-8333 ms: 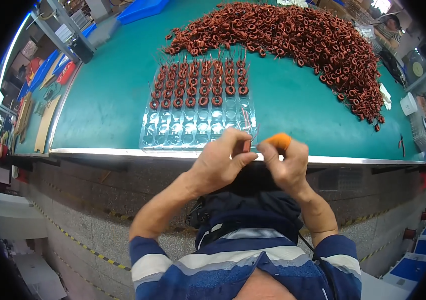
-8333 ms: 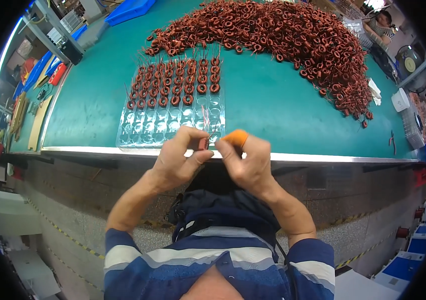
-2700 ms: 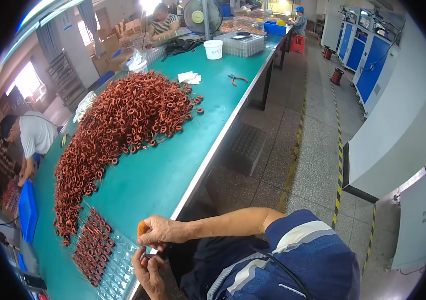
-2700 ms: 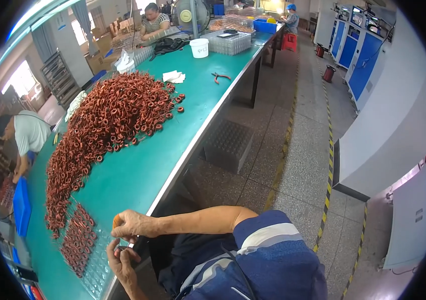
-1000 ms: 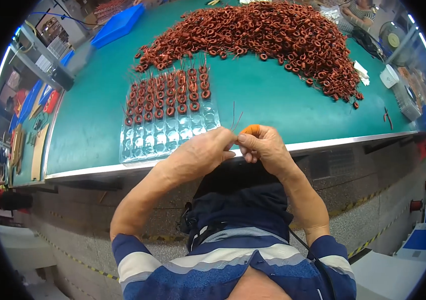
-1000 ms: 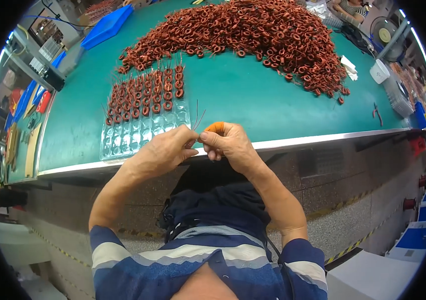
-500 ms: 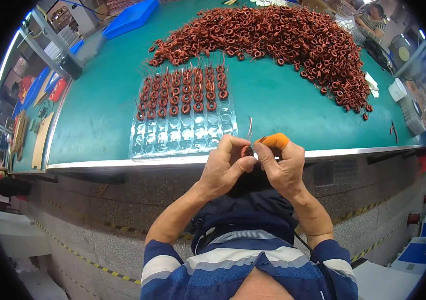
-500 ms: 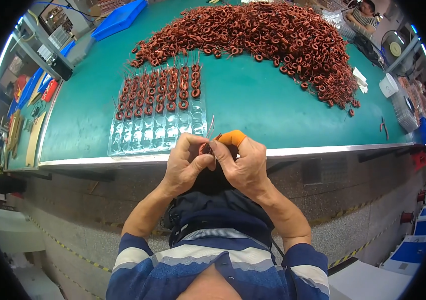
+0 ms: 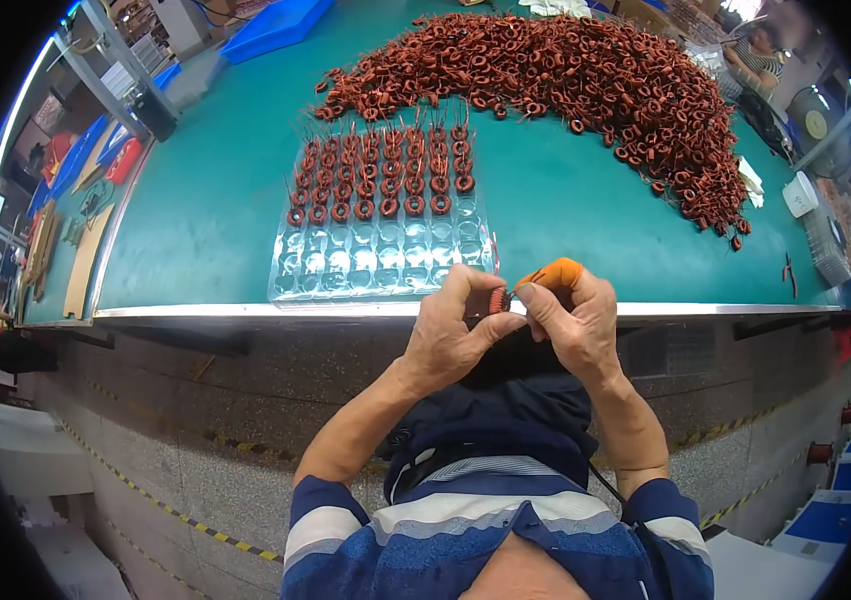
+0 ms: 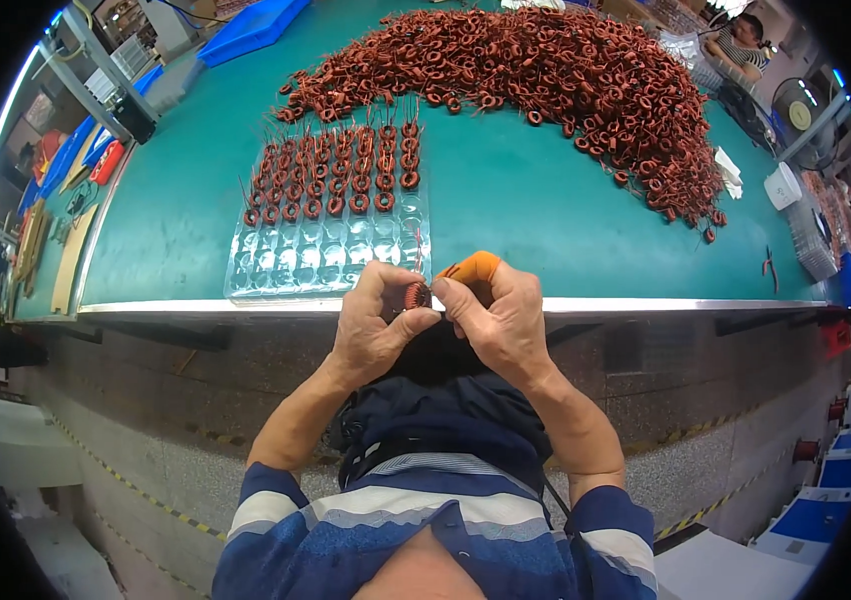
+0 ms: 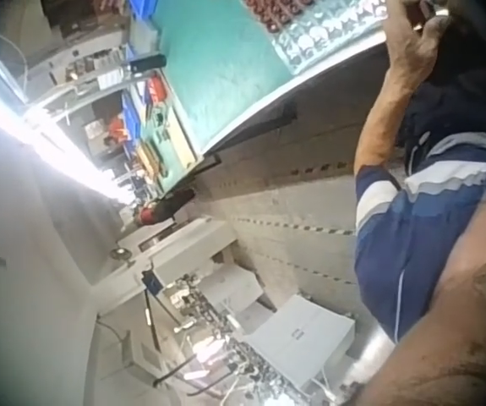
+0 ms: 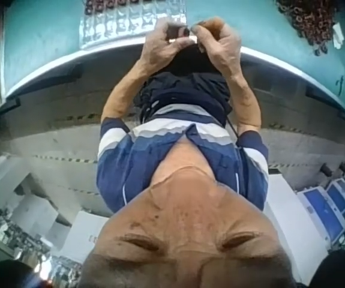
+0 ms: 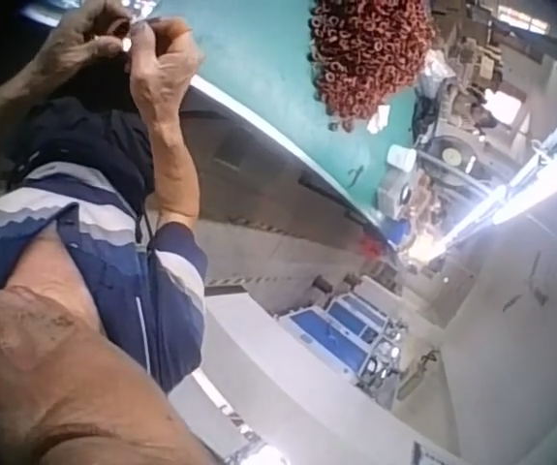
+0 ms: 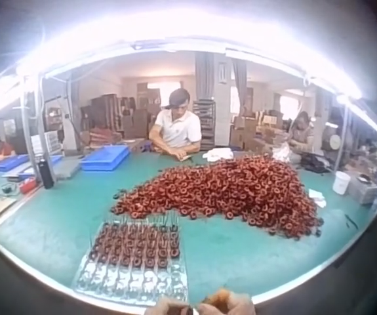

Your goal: Picking up electrical copper coils, inspecting or adjusting them with a needle tool, and placing them into a plastic organizer tray.

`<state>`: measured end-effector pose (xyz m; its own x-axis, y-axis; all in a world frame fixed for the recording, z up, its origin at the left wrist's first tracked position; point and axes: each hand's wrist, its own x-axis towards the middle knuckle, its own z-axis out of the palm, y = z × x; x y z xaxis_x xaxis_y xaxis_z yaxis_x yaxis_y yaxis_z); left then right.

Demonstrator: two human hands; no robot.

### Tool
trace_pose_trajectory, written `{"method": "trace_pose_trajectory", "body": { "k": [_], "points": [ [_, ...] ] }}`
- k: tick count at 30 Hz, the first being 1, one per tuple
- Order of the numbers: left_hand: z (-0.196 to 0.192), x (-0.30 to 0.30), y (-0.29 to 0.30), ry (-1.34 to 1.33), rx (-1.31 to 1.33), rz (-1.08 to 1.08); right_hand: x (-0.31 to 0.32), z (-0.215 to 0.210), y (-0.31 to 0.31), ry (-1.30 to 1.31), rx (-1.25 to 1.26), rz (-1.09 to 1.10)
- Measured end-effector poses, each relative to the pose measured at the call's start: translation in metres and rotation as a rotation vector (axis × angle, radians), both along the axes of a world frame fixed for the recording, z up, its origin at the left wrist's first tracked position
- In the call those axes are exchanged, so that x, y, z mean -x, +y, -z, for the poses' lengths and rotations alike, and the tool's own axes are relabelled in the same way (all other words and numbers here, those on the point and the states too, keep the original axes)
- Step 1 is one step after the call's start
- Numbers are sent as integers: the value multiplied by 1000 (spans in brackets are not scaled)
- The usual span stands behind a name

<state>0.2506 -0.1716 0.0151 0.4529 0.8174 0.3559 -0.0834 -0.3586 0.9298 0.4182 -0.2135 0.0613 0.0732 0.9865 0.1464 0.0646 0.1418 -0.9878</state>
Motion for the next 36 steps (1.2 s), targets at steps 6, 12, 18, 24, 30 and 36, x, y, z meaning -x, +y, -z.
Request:
{"method": "trace_pose_trajectory", "body": {
  "k": [6,12,18,24,30,36],
  "points": [
    [4,-4,-4,-492,296,303,1,-4,3,202,75,-79],
    [9,-2,-2,-452,268,250,6,11,12,236,43,-127],
    [-1,3,7,-319,504,281,10,23,11,-93,-171,0],
    [10,2,1,-406,557,237,17,32,4,-62,-217,61],
    [6,-10,-8,-461,438,-3,23,33,4,-243,-368,166],
    [6,-8,-5,-533,437,-5,21,38,19,516,-66,25]
  ]
}}
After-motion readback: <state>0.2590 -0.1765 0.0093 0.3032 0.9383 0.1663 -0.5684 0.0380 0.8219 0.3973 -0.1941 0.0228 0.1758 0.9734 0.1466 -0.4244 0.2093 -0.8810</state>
